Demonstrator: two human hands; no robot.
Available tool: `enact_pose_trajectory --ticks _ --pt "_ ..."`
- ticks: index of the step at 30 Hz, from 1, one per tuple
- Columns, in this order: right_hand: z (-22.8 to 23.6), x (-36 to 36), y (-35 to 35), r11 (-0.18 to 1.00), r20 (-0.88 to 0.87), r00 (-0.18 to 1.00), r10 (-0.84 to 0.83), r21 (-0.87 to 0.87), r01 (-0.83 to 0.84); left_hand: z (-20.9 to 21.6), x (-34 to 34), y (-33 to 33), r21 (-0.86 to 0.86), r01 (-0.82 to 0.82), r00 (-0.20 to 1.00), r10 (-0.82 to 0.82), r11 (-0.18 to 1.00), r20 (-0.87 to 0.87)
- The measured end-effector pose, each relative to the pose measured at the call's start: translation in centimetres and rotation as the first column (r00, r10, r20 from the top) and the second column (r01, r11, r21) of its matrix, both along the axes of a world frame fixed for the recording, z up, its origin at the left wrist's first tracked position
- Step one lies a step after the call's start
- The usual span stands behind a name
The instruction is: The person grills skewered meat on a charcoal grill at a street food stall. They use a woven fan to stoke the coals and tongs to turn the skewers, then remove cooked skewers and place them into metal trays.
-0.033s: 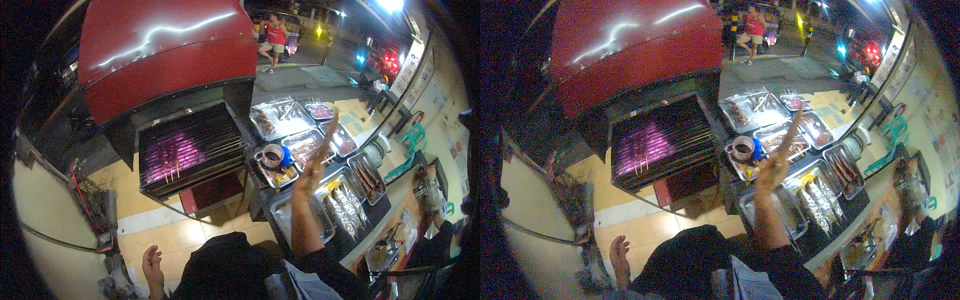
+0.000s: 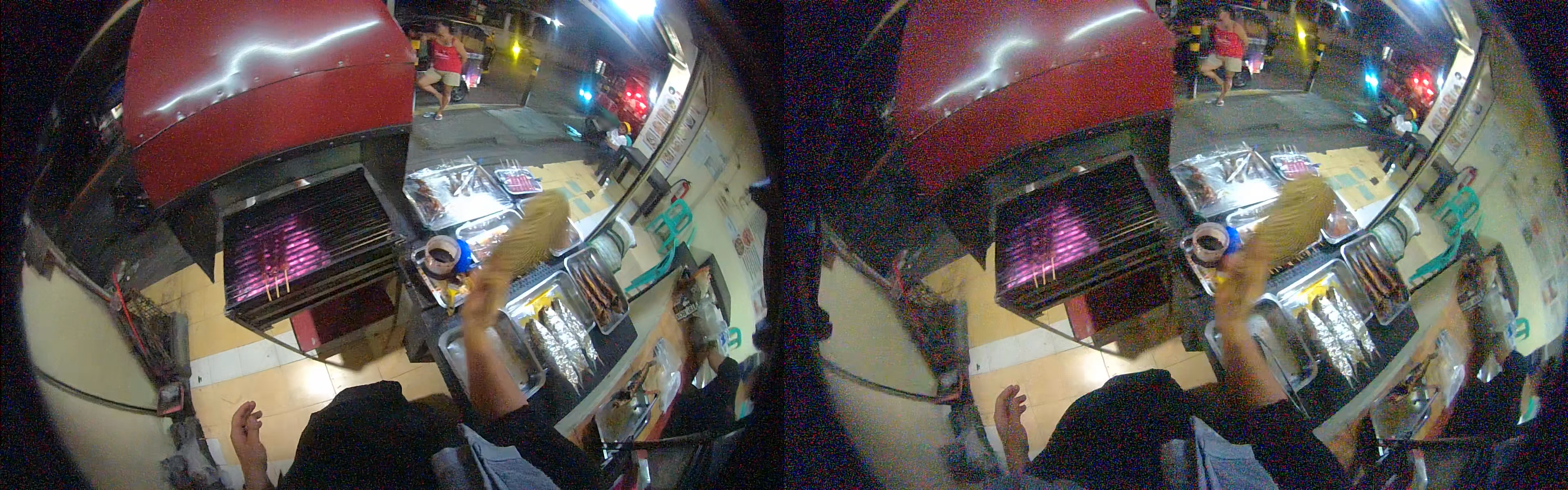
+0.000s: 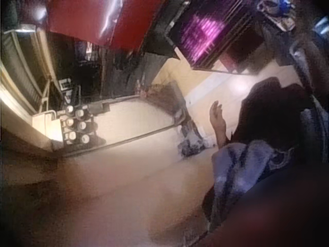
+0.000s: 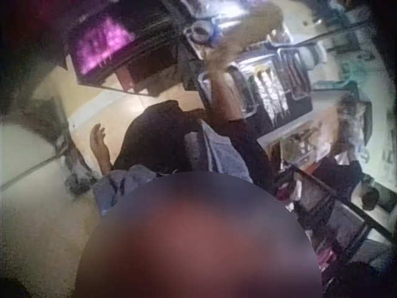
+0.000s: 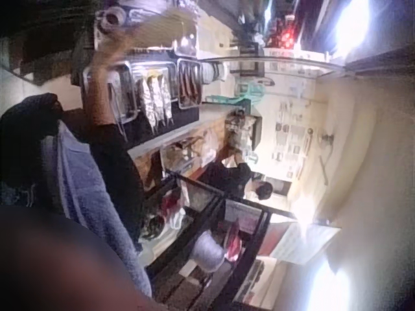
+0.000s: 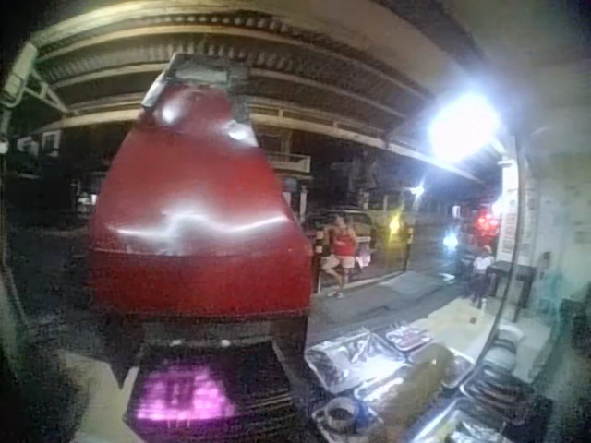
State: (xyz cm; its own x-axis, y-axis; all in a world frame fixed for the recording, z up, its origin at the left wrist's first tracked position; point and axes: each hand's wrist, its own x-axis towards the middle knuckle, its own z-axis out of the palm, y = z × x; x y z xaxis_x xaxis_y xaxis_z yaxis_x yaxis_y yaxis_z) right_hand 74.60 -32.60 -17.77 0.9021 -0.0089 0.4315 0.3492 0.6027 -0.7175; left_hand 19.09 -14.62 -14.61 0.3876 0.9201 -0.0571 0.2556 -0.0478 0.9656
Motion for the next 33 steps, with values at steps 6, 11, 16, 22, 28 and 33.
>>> enact_pose_trajectory --ticks 6,11,16,22,28,33 --pt "-3.7 -14.8 2.8 -0.195 -0.094 -0.171 0.981 -0.525 -0.828 0.0 2.3 0.6 0.059 -0.061 0.993 0.054 0.996 0.109" --pt "-1.0 0.2 -1.2 0.702 0.006 0.978 0.208 -0.697 -0.145 0.1 2.8 0.4 0.028 -0.008 0.997 0.006 1.000 0.074" --pt "1.5 3.3 -0.5 0.996 -0.046 0.999 0.025 0.090 -0.021 -0.4 5.2 -0.6 0.016 -0.032 0.998 0.031 0.999 0.062" --pt "-2.2 -11.1 2.1 -0.180 -0.065 -0.175 0.982 -0.580 -0.795 0.6 7.8 0.0 0.062 -0.076 0.983 0.064 0.995 0.173" --pt "1.8 2.7 -3.2 0.824 -0.074 0.988 0.137 -0.544 -0.155 1.2 8.3 -1.0 0.045 -0.003 1.000 0.002 0.999 0.020" --pt "3.4 0.7 0.1 0.988 0.082 0.989 0.121 -0.103 -0.112 1.3 8.9 -0.4 0.021 0.058 0.998 -0.059 0.998 0.038"
